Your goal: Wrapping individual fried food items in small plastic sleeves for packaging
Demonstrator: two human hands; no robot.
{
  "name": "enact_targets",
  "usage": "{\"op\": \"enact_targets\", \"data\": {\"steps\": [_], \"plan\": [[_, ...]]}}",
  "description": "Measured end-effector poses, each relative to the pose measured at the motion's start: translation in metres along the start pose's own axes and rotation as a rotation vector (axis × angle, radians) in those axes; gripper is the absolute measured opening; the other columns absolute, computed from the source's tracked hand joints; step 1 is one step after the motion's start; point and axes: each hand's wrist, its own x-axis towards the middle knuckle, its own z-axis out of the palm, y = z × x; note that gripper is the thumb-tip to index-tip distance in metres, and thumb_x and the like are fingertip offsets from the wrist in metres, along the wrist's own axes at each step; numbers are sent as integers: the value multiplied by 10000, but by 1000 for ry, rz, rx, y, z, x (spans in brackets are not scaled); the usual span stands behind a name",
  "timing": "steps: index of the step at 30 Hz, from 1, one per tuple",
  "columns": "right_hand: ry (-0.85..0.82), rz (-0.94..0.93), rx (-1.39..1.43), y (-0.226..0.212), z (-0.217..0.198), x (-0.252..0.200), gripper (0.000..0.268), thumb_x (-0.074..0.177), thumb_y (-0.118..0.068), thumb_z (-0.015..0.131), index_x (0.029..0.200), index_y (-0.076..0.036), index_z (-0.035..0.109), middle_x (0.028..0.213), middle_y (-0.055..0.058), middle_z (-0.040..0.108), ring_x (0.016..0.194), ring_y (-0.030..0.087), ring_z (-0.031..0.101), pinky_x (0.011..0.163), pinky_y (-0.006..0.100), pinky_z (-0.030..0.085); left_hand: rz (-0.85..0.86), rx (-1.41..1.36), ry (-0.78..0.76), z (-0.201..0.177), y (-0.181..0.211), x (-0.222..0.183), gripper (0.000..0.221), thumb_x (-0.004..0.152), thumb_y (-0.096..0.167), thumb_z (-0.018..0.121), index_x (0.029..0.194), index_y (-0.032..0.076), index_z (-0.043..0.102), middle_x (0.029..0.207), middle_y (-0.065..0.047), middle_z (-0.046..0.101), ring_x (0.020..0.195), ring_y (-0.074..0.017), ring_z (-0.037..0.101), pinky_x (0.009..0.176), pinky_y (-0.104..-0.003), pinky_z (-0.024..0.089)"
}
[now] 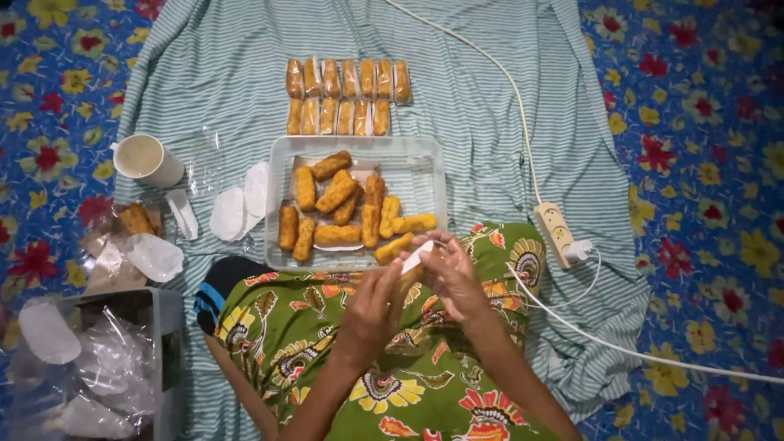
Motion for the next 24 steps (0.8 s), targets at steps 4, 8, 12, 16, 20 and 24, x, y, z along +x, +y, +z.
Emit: {"op": "enact_targets", "data": {"steps": [4,8,12,16,20,24], "plan": [[-13,-51,23,16,-20,8,263,936,23,633,1174,-25,532,1108,155,687,963,320,715,740,346,651,37,1,-28,7,-2,-2,428,994,-9,603,1400,7,470,1067,-240,658,673,-221,664,470,-207,672],[26,-23,42,31,-50,20,183,994,-71,572,1175,-78,553,1119,153,710,951,349,721,762,424,636,-10,9,-103,8,4,0,358,999,21,604,1354,5,562,1030,-230,679,605,-229,649,428,-246,648],[43,1,30,33,-62,24,199,1065,-139,437,1209,-62,551,1130,170,718,913,324,713,696,398,615,-4,3,-112,8,6,1,388,981,5,620,1361,11,543,1036,-223,681,620,-230,674,446,-250,680],[151,68,-103,16,-41,13,302,1008,-212,512,1250,-34,541,1162,169,704,893,284,684,725,395,611,-15,-7,-146,11,0,0,393,973,-11,616,1357,15,536,1037,-234,676,609,-235,669,423,-254,675],[92,34,-104,30,-56,23,282,911,-38,665,1172,-72,561,1155,167,735,852,235,706,691,348,614,-2,17,-141,16,-5,1,364,992,10,604,1353,-5,552,1002,-228,677,579,-208,654,404,-238,646],[131,68,-44,34,-64,33,235,965,-42,584,1194,-49,529,1170,214,709,915,309,693,741,402,614,-31,-22,-139,15,-3,7,354,992,22,600,1345,9,567,1006,-263,691,610,-253,689,462,-280,686]]}}
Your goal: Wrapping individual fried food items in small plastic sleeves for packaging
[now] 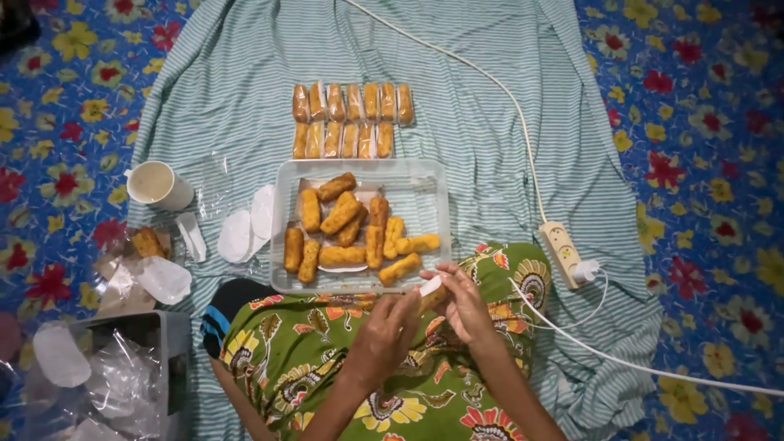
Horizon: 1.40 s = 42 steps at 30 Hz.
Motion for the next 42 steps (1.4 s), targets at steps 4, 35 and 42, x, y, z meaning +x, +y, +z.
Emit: {"op": "enact_targets", "data": {"steps": [4,35,42], "plan": [[-32,-2,48,-3,2,0,263,1022,-179,516,1255,-58,502,1191,186,703,914,275,687,708,409,610,-10,-44,-2,-3,1,3,350,978,-2,592,1328,4,573,1055,-241,686,694,-260,710,530,-279,718],[-61,-11,-124,-6,15,-22,364,891,11,684,1227,-32,550,1138,188,737,884,242,697,711,322,626,65,49,-23,0,-4,-13,410,944,-29,642,1343,-18,549,1042,-249,665,702,-285,711,544,-310,701],[-19,-8,-118,-2,9,-19,233,968,-32,610,1197,-19,569,1162,215,748,832,237,705,680,347,623,90,58,30,-2,0,-13,299,1000,11,598,1298,-9,587,977,-248,696,576,-229,692,423,-264,664]]}}
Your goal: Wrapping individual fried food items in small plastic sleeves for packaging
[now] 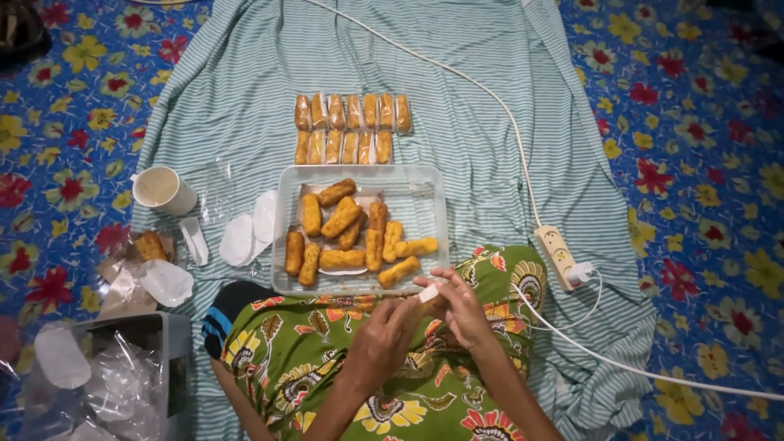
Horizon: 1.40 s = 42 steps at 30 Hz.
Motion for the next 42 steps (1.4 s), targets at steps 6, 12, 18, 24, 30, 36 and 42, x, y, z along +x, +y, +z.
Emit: {"op": "enact_targets", "data": {"steps": [6,12,18,24,30,36,42], "plan": [[-53,-27,48,2,-7,2,217,1017,-144,521,1218,-63,543,1225,210,717,851,240,682,660,351,590,-15,-34,-15,-1,2,2,297,999,33,592,1291,-24,599,1020,-244,697,672,-264,708,523,-289,678],[-79,-25,32,0,-5,1,385,876,-65,713,1219,-39,540,1149,216,745,798,223,711,670,326,619,-19,-29,-44,-2,2,6,327,986,0,599,1312,-22,582,1018,-236,695,672,-246,701,533,-276,681],[-63,-50,64,7,-13,14,210,1006,-140,535,1196,-51,535,1190,273,726,830,254,702,628,348,584,-18,-38,-56,1,-1,8,321,987,-2,602,1306,-16,568,946,-197,668,645,-236,649,515,-289,643],[-30,22,25,-10,2,2,430,861,-125,727,1237,-42,539,1168,202,745,713,186,676,548,267,567,-22,-29,-61,3,-5,7,330,979,-1,612,1306,-16,568,952,-182,659,645,-228,629,494,-278,620],[-78,-17,18,-2,-8,9,392,889,-79,701,1239,-50,527,1149,211,754,747,190,699,600,277,582,-14,-43,-74,2,-5,9,345,977,9,614,1318,-30,572,1005,-212,673,710,-270,663,567,-327,645],[-53,-23,57,4,-14,12,257,970,-113,583,1214,-49,539,1188,290,726,872,278,719,706,380,599,-19,-36,-82,1,-2,8,349,974,3,618,1321,2,581,948,-207,678,634,-248,655,517,-299,644],[-44,-11,56,5,-17,9,355,1018,-201,503,1328,-27,509,1193,253,722,886,271,702,656,348,578,-6,-22,-66,-1,1,8,317,974,3,604,1291,-7,595,943,-205,674,631,-256,644,492,-308,631]]}}
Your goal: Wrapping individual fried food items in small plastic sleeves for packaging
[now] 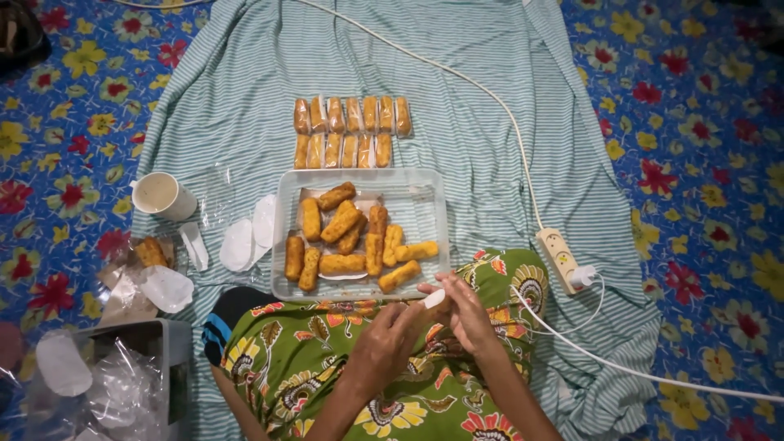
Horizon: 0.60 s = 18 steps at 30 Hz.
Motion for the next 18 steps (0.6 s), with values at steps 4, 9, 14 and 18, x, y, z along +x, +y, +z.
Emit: {"op": "enact_targets", "data": {"steps": [4,9,14,18], "plan": [[-25,-7,-6,-5,5,-8,396,880,-107,706,1235,-57,539,1136,220,752,740,213,701,585,312,567,10,33,-5,4,-1,-4,392,933,-25,650,1318,14,588,967,-196,680,611,-222,664,472,-266,661],[3,1,-25,-4,5,-10,374,912,-114,667,1254,-41,536,1151,240,748,783,221,705,627,321,568,22,50,-6,0,5,-2,421,905,-82,656,1314,-3,601,961,-207,686,613,-224,670,477,-257,676],[30,-16,-40,2,-2,-8,275,973,-177,581,1222,-64,553,1166,266,742,824,267,713,624,360,571,36,42,13,1,6,-6,371,933,-47,660,1293,4,591,935,-192,672,576,-198,653,439,-238,666],[48,-5,-14,5,-6,-8,244,1002,-125,539,1235,-54,558,1147,242,745,859,272,703,642,378,578,41,48,-2,-1,10,-5,260,977,-34,620,1230,18,594,850,-160,638,533,-196,608,380,-261,613]]}}
